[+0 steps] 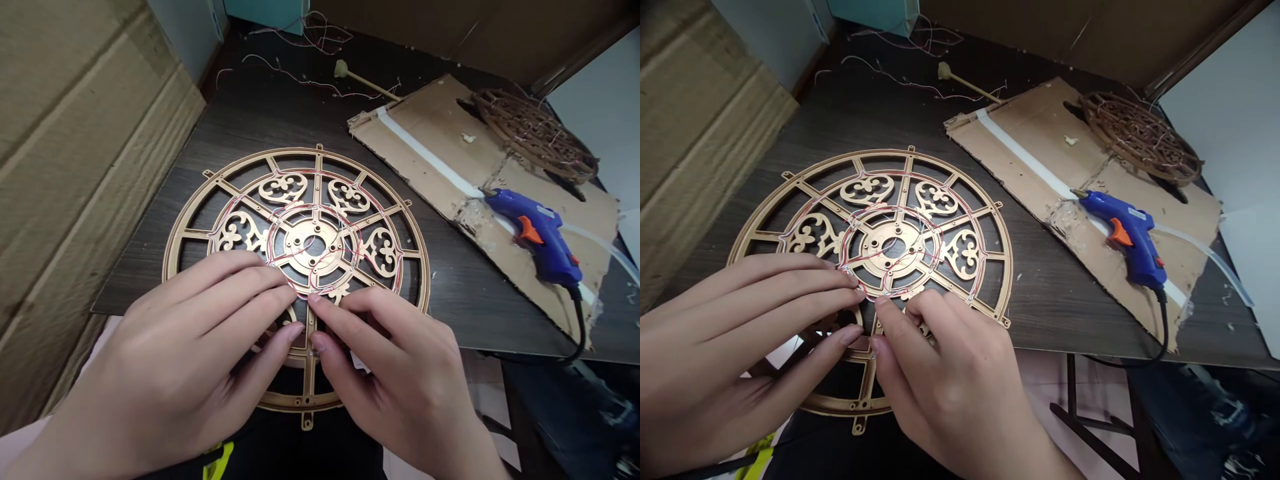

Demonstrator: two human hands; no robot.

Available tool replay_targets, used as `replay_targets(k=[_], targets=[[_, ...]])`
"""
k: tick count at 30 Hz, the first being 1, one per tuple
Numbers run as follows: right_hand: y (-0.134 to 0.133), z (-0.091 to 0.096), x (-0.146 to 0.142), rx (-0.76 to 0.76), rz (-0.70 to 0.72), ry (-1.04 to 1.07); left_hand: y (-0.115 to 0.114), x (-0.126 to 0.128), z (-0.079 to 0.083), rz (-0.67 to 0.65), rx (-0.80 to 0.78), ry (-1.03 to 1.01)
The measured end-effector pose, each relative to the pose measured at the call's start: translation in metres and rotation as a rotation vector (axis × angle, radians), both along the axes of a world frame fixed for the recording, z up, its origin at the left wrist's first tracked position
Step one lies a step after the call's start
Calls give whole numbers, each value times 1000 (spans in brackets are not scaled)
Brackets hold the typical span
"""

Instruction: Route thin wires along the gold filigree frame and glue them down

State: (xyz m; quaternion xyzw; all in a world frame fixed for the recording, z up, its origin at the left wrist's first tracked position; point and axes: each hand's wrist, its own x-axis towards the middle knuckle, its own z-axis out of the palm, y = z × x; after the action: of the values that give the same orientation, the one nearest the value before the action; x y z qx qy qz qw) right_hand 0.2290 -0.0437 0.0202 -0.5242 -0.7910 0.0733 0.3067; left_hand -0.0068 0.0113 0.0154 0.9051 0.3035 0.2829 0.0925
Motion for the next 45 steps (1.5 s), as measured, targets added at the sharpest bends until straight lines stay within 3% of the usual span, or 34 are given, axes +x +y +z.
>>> replay_targets(k=[26, 45], targets=[[-2, -1, 2, -18, 6, -22, 3, 2, 0, 14, -33, -18], [-1, 0, 2, -26, -3, -25, 8, 6, 5, -41, -46, 118]])
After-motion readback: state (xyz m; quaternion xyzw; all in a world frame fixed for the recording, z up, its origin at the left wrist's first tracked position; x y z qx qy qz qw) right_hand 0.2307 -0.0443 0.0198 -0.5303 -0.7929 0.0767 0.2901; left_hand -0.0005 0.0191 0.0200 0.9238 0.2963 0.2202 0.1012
